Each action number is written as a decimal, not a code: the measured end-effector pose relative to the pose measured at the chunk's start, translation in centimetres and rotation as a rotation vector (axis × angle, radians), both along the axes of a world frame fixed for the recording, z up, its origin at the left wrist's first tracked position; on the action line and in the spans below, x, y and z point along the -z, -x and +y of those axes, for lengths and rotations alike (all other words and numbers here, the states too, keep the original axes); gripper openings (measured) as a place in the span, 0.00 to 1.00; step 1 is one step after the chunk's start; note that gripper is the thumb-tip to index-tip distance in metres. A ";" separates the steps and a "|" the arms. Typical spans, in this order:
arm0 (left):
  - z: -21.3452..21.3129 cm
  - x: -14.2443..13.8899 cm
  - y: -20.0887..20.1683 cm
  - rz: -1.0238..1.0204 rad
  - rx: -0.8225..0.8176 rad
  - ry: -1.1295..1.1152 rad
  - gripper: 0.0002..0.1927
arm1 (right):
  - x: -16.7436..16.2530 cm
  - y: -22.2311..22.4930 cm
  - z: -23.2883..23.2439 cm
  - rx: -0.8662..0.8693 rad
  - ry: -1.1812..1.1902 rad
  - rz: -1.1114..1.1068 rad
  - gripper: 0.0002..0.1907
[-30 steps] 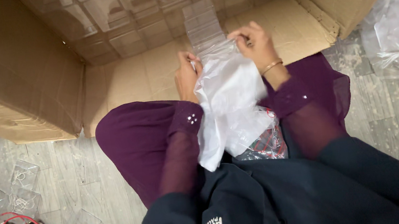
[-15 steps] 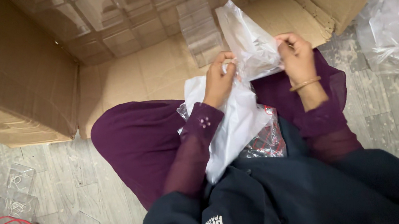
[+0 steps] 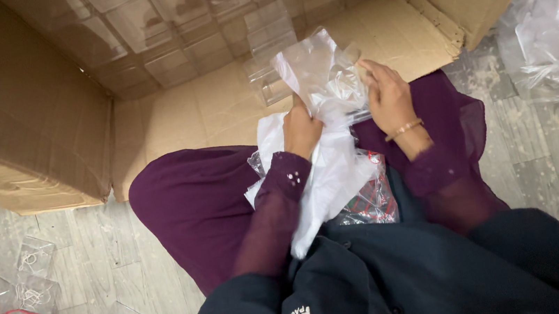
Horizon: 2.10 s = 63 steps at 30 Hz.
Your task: The person sits on the floor and removes clear plastic boxes from plastic poly bags one at a time, then stacks the boxes inside a large cardboard carton. The person repeats this bag-opening and stacking cycle throughout the episode.
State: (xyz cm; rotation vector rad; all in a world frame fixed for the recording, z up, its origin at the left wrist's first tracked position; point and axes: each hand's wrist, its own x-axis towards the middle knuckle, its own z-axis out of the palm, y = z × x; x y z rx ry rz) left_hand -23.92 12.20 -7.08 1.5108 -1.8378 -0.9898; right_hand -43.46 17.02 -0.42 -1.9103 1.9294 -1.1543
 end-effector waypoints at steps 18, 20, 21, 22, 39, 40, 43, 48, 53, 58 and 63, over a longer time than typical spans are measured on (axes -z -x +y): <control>-4.7 -8.0 -7.8 -0.016 -0.344 0.211 0.14 | -1.7 -5.7 -8.1 -0.273 0.260 0.047 0.11; -6.2 -6.6 -9.5 -0.031 -0.344 0.308 0.23 | -1.7 -6.8 -9.6 -0.261 0.245 0.067 0.11; -7.3 -5.4 -10.0 -0.039 -0.345 0.360 0.28 | -1.6 -7.6 -10.8 -0.235 0.194 0.087 0.11; -8.4 -3.9 -10.0 -0.092 -0.324 0.300 0.20 | -1.3 -8.3 -11.8 -0.210 0.141 0.110 0.11; -0.6 -4.9 1.2 0.383 0.145 -0.188 0.11 | 2.9 6.4 2.9 0.087 -0.153 -0.578 0.16; -0.3 -4.9 1.5 0.325 0.141 -0.186 0.11 | 3.8 6.5 3.3 0.104 -0.117 -0.383 0.13; -0.1 -4.6 2.3 0.185 0.083 -0.032 0.11 | 5.1 6.1 3.6 0.151 -0.092 -0.024 0.16; 0.0 -6.4 3.1 0.268 0.097 0.159 0.11 | 0.5 5.1 3.8 -0.200 -0.259 -1.528 0.25; -0.8 -10.1 4.4 0.224 0.212 0.153 0.12 | -5.9 2.1 6.5 -0.510 -0.523 -1.578 0.26; -1.2 -10.0 4.5 0.144 0.241 0.207 0.12 | -4.4 3.8 8.3 -0.448 -0.472 -1.495 0.26; -3.3 -8.2 1.5 0.275 0.073 0.040 0.13 | 4.3 14.4 7.8 0.153 0.063 -1.402 0.24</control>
